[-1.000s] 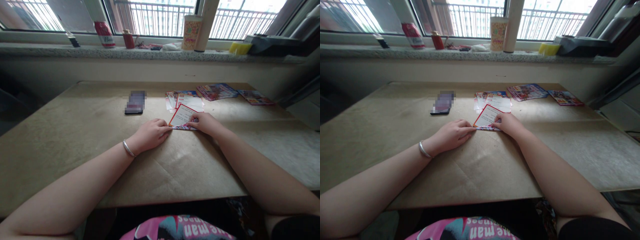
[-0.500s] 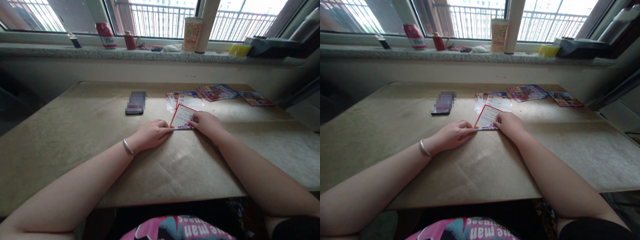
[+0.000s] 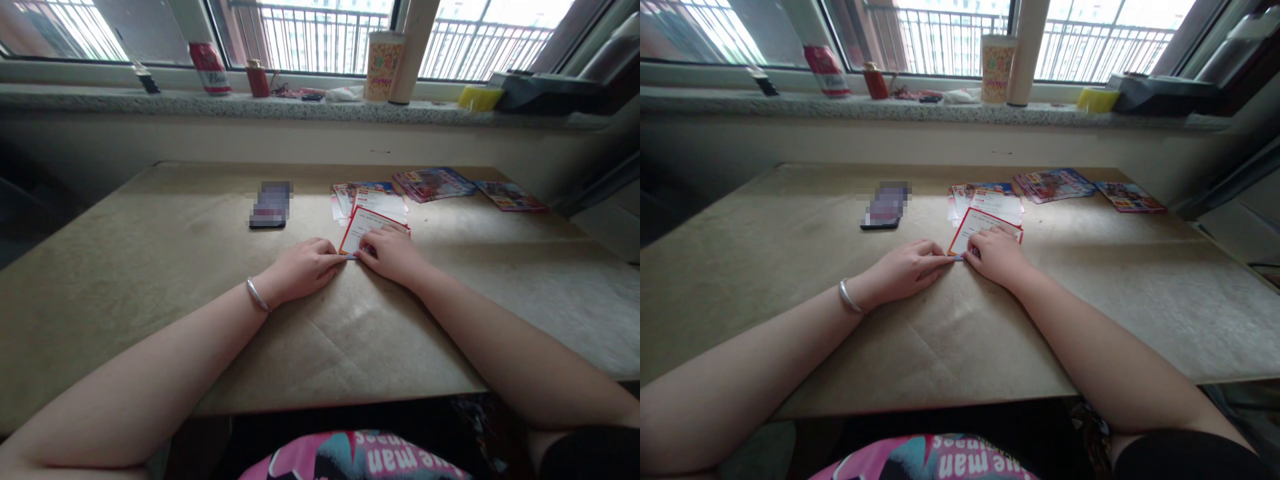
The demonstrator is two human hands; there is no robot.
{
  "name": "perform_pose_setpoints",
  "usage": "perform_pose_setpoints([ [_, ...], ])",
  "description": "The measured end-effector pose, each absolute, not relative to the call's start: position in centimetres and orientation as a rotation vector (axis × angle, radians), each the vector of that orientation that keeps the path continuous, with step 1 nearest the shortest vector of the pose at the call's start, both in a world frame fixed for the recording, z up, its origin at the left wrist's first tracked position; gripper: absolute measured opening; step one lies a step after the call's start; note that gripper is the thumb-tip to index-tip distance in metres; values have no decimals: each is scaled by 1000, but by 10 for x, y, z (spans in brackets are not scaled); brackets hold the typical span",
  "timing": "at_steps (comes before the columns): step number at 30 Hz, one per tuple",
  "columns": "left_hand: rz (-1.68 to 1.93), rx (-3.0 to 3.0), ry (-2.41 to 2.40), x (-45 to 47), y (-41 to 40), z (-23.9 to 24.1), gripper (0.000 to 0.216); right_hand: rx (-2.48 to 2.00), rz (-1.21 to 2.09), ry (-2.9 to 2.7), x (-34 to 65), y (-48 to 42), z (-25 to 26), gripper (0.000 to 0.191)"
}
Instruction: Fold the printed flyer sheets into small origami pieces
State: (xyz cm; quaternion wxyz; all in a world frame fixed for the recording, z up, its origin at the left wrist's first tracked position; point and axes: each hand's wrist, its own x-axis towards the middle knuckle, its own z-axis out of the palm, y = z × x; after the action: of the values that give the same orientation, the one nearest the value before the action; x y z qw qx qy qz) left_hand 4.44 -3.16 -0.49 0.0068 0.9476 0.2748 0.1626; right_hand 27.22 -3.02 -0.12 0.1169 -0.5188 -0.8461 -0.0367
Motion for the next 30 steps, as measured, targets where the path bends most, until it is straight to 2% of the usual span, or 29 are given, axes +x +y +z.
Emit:
perform_pose_setpoints([
  [10,499,3035,946,48,-35,-6,27,-1589,172,-2323,280,-18,-9,21],
  [17,470,3081,1004,52,-39,-2,27,-1682,312,-2258,282,-10,-9,22],
  [30,509,3078,1027,53,-40,-3,25,-1810,291,-2256,283,-5,-5,27],
])
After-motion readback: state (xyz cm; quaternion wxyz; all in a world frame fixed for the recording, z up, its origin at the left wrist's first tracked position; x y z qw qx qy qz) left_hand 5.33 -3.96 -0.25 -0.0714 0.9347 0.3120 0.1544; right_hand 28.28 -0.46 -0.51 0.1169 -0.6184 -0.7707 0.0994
